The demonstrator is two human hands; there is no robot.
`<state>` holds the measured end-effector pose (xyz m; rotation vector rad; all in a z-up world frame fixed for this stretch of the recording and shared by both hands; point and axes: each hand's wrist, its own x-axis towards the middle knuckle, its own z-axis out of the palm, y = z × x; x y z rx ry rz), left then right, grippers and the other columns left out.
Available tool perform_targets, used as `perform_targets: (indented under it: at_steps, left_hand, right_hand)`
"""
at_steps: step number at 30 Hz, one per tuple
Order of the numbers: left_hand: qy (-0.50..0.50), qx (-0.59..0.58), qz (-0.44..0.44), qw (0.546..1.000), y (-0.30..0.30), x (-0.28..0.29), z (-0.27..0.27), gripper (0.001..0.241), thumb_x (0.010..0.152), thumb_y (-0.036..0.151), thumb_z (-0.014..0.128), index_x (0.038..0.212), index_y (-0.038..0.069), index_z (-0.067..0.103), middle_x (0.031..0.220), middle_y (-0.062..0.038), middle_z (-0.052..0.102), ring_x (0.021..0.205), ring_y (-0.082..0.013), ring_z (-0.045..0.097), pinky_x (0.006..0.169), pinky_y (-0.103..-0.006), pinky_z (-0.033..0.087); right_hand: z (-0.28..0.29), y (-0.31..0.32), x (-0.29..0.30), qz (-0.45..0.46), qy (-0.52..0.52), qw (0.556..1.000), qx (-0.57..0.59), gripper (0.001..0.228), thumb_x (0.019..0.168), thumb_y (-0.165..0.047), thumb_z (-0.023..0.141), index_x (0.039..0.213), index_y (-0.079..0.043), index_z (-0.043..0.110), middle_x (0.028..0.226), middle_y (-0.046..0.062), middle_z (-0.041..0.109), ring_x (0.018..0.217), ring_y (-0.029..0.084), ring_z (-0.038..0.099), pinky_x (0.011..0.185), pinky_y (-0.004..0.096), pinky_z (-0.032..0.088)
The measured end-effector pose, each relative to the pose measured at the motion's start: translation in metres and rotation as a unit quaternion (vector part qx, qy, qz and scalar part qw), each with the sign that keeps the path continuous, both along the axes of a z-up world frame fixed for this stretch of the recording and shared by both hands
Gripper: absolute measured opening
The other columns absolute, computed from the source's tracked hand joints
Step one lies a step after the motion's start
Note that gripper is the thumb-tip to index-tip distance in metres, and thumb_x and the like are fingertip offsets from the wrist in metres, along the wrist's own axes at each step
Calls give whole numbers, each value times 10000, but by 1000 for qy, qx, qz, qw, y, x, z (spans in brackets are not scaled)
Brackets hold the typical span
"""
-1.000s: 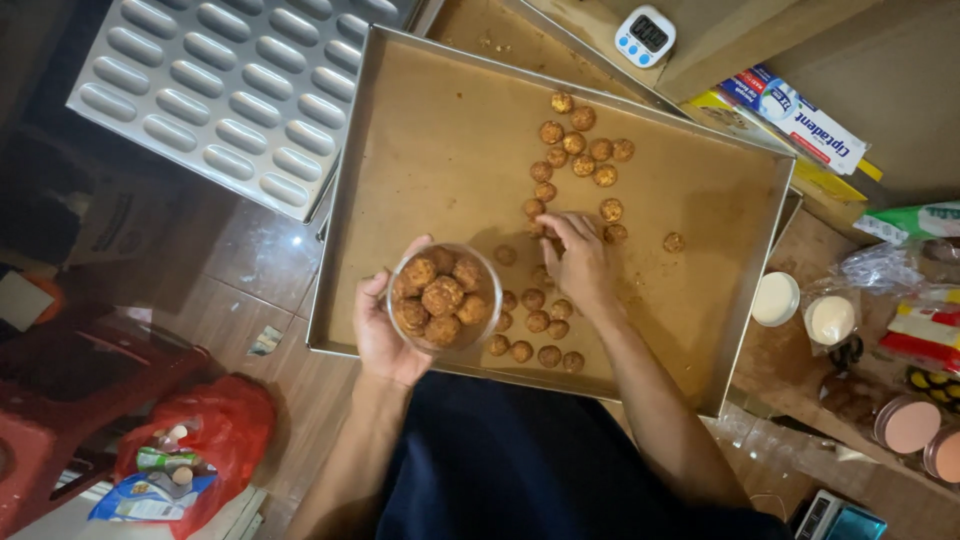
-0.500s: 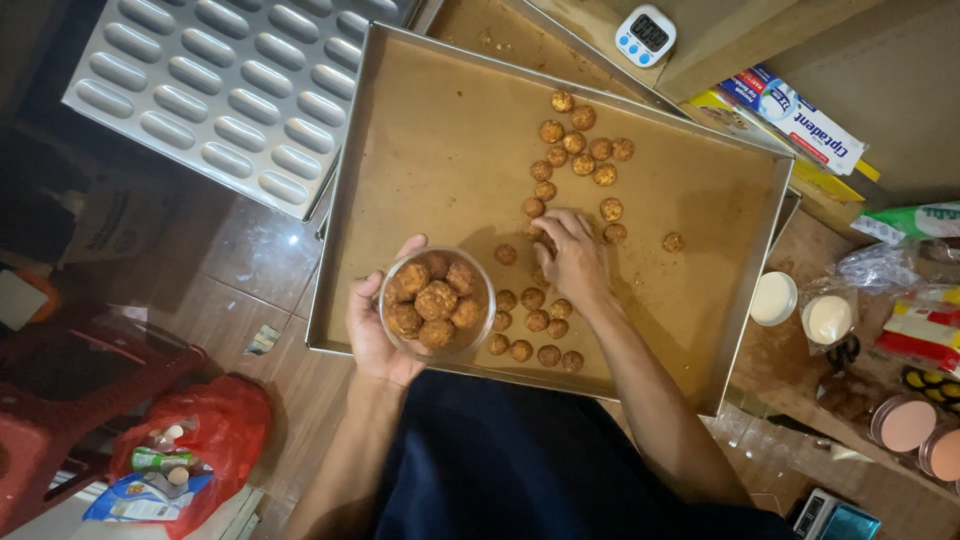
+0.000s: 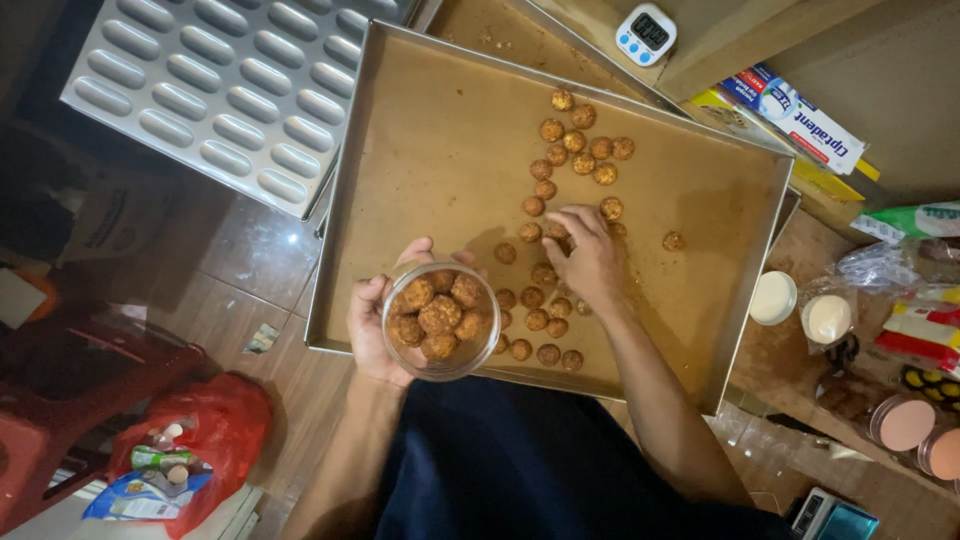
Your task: Packaging cookies from a large baking tray into a plastic container.
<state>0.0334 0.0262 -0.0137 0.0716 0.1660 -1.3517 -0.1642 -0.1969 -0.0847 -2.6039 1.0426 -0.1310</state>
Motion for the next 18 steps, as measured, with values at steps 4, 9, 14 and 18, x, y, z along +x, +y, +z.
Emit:
perform_targets:
  at_steps: [4, 9, 14, 18]
  left_hand:
    - [-30, 2, -2, 1000, -2, 0, -3, 574, 974, 415, 516, 1446, 91, 485, 1485, -315, 491, 1382, -493, 526, 1102, -629, 478]
    - [-84, 106, -5, 991, -5, -4, -10, 660, 952, 401, 512, 1501, 41, 452, 1397, -240, 595, 1311, -398, 579, 1121, -546, 485]
    - [-78, 116, 1, 990, -11, -12, -9, 644, 957, 362, 496, 1509, 34, 455, 1333, -183, 646, 1237, -349, 630, 1096, -502, 503]
    - [-44, 115, 7, 992, -12, -14, -14, 609, 953, 326, 494, 1487, 33, 470, 1275, -150, 665, 1183, -334, 654, 1064, -506, 517]
  right_hand:
    - [41, 16, 12, -31, -114, 992, 41, 300, 900, -214, 798, 1185, -140, 738, 1172, 47, 697, 734, 119, 642, 511, 278, 525]
    - [155, 66, 31, 33, -364, 930, 39, 221, 911, -79, 748, 1132, -96, 745, 906, 33, 705, 723, 102, 610, 550, 272, 468]
    - [221, 96, 67, 88, -261, 961, -35, 322, 852, -214, 837, 1119, -72, 725, 849, 44, 664, 729, 195, 634, 625, 334, 522]
    - [228, 109, 72, 69, -201, 973, -90, 385, 820, -341, 875, 1061, -82, 722, 818, 64, 651, 714, 259, 654, 629, 377, 539]
